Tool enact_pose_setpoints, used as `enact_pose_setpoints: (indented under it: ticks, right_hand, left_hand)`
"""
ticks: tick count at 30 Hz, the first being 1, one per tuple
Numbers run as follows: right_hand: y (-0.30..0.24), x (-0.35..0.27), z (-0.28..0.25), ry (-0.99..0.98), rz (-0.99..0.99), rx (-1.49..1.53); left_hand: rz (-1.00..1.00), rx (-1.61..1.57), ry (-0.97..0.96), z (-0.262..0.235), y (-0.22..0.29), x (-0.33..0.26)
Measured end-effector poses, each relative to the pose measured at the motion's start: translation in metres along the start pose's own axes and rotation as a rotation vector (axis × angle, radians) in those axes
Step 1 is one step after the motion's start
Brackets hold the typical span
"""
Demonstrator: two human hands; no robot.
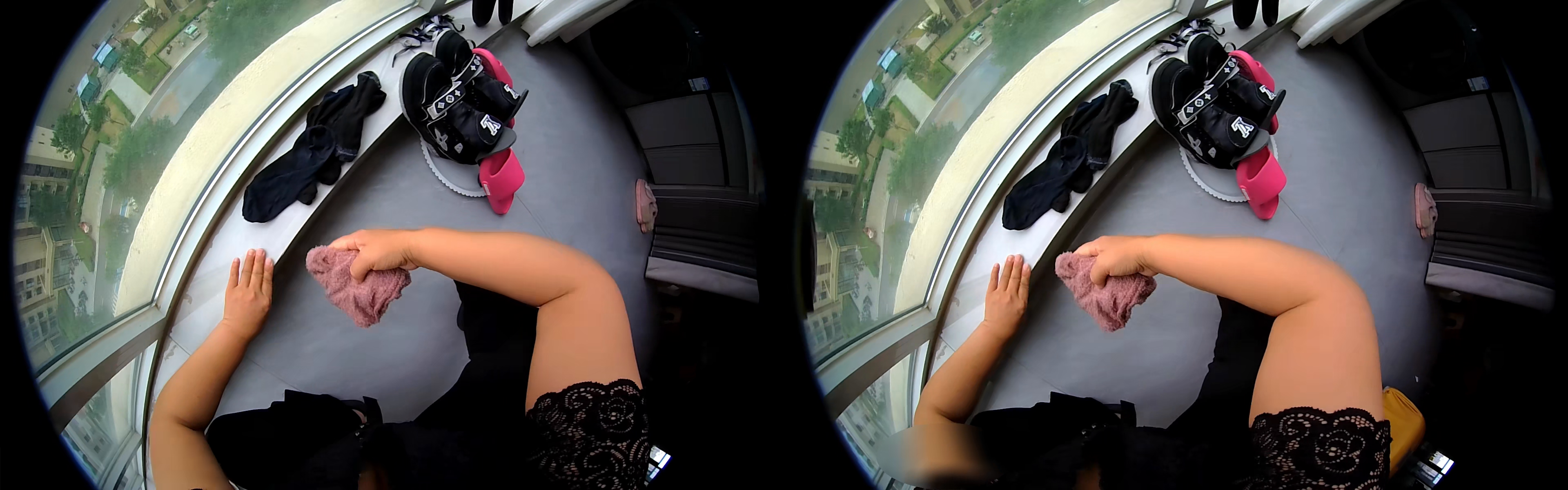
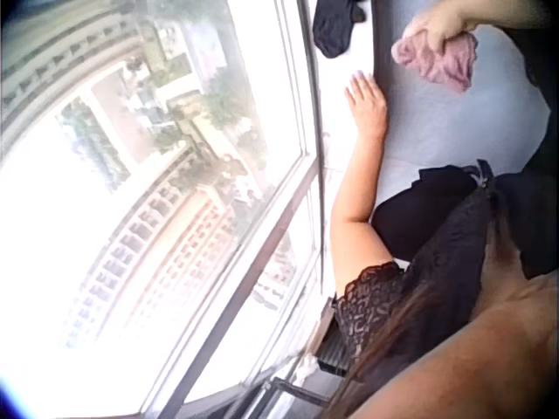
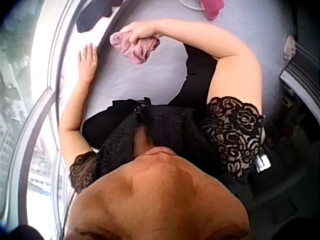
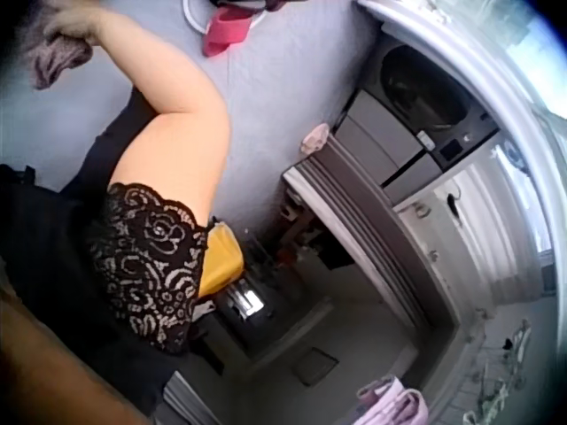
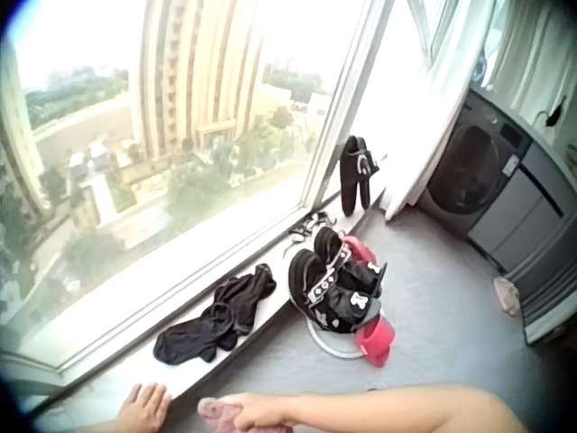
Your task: The person wipes the window glass and the window sill with a pink cloth. They then rinse the cloth under running water in a sink.
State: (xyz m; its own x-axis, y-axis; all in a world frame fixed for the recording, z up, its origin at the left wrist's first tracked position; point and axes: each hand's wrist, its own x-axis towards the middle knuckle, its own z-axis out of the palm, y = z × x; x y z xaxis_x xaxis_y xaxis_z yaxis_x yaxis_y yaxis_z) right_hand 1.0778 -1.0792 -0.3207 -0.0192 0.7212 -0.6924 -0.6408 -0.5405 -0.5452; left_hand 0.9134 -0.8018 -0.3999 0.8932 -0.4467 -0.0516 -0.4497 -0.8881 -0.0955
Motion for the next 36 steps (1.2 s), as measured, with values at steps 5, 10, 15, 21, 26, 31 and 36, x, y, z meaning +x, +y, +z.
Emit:
enact_pose_setpoints:
  ticks: [5,10,15,21,26,31,36]
  right_hand:
    - [-0.022,-0.073,-0.048,-0.256,-0.276,-0.032]
    - [-0.081,-0.124,-0.103,-0.385,-0.695,-0.073]
    - [-0.102,-0.201,-0.171,-0.328,-0.887,0.16]
    - [-0.099,-0.228,-0.244,-0.406,-0.862,0.495]
    - [-0.115,-0.24,-0.263,-0.114,-0.862,0.778]
    - [-0.116,-0.242,-0.309,0.257,-0.879,0.912]
    - [-0.141,-0.255,-0.365,0.626,-0.782,0.78]
  left_hand:
    - [-0.014,-0.206,-0.052,-0.062,0.036,0.067]
    - [-0.114,-0.721,-0.037,-0.067,0.077,0.216]
    - [-0.115,-0.391,-0.198,-0.029,0.087,0.309]
    - [-0.133,-0.18,-0.324,-0.017,0.081,0.352]
    - [-0.109,0.013,-0.358,-0.019,0.072,0.37]
    - [0.054,0.223,-0.382,-0.05,0.067,0.381]
    - [0.155,0.159,-0.355,-0.047,0.056,0.385]
